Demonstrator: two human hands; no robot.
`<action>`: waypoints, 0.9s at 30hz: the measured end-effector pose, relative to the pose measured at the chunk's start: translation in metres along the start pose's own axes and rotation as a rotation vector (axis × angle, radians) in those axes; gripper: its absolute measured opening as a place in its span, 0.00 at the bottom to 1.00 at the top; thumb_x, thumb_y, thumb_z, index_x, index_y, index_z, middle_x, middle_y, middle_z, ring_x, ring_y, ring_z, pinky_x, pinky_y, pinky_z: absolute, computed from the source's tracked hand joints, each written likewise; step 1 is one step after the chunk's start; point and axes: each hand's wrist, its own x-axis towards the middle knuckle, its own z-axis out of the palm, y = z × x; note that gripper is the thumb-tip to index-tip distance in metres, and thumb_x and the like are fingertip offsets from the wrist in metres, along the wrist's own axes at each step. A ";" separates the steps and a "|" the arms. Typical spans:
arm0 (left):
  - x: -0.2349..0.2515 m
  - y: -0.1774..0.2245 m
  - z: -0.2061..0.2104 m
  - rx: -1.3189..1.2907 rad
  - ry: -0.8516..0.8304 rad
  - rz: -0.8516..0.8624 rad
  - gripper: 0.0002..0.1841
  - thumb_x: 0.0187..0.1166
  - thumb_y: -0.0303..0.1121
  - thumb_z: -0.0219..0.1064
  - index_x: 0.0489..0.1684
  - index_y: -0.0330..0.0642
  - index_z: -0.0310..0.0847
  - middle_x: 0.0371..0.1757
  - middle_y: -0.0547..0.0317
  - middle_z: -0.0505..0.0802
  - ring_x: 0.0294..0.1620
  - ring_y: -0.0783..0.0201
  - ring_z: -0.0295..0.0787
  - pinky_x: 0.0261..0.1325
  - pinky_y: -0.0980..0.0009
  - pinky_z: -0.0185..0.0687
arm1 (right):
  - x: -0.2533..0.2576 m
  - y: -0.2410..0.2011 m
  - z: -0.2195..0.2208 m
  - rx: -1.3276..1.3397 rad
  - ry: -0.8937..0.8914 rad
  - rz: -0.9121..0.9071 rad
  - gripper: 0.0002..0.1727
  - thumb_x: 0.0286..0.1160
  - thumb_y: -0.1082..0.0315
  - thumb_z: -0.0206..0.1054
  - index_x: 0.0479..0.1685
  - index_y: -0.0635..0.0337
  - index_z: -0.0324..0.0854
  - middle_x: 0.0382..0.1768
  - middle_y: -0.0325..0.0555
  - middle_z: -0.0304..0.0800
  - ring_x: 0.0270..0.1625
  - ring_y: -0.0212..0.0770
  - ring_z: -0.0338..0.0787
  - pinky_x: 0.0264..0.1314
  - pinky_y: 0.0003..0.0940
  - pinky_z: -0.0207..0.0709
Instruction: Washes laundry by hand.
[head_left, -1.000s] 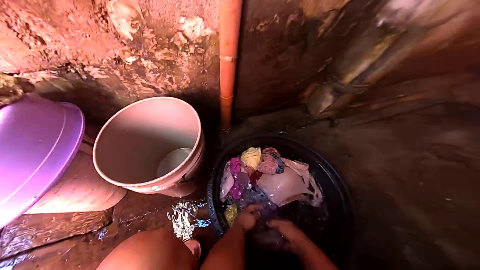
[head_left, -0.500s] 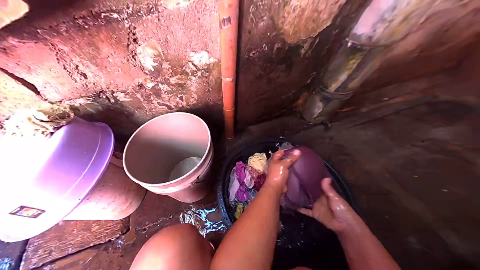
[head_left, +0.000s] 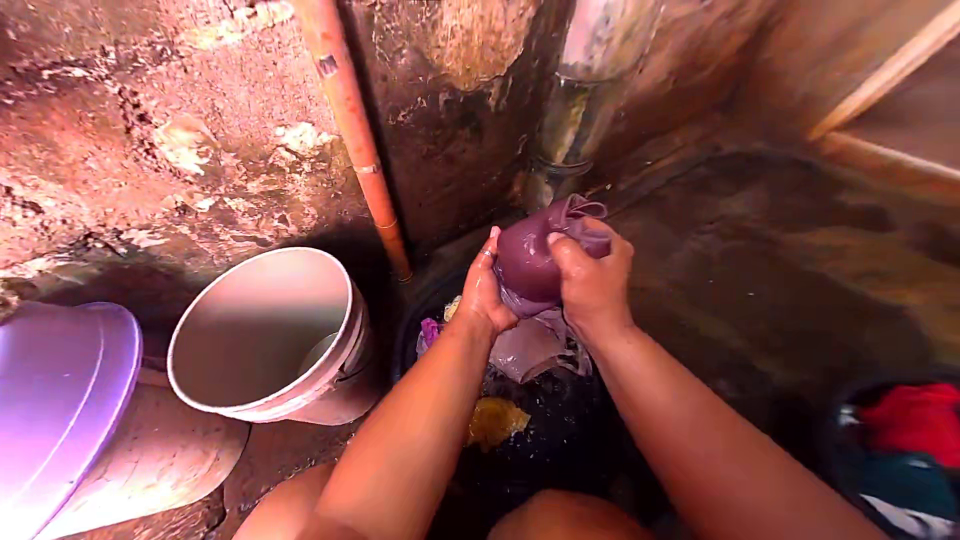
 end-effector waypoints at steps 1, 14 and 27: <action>-0.001 0.005 0.002 0.035 -0.009 -0.048 0.31 0.88 0.66 0.39 0.52 0.51 0.80 0.43 0.57 0.92 0.45 0.61 0.92 0.46 0.59 0.89 | -0.005 0.000 0.002 -0.131 -0.056 -0.159 0.07 0.63 0.66 0.69 0.30 0.63 0.84 0.36 0.43 0.88 0.45 0.31 0.87 0.51 0.31 0.82; 0.018 0.008 0.001 2.069 -0.411 -0.433 0.13 0.79 0.34 0.69 0.39 0.28 0.88 0.43 0.37 0.91 0.50 0.42 0.87 0.54 0.37 0.77 | -0.095 0.082 0.003 -0.635 -0.596 -1.132 0.08 0.66 0.64 0.67 0.24 0.42 0.89 0.40 0.34 0.96 0.47 0.41 0.91 0.48 0.42 0.77; -0.062 0.235 -0.014 2.376 0.771 0.120 0.14 0.76 0.36 0.73 0.48 0.33 0.83 0.44 0.23 0.88 0.51 0.19 0.84 0.47 0.17 0.70 | -0.058 0.201 -0.008 -0.907 -0.938 0.172 0.44 0.74 0.64 0.75 0.93 0.46 0.60 0.92 0.55 0.57 0.93 0.64 0.55 0.91 0.69 0.48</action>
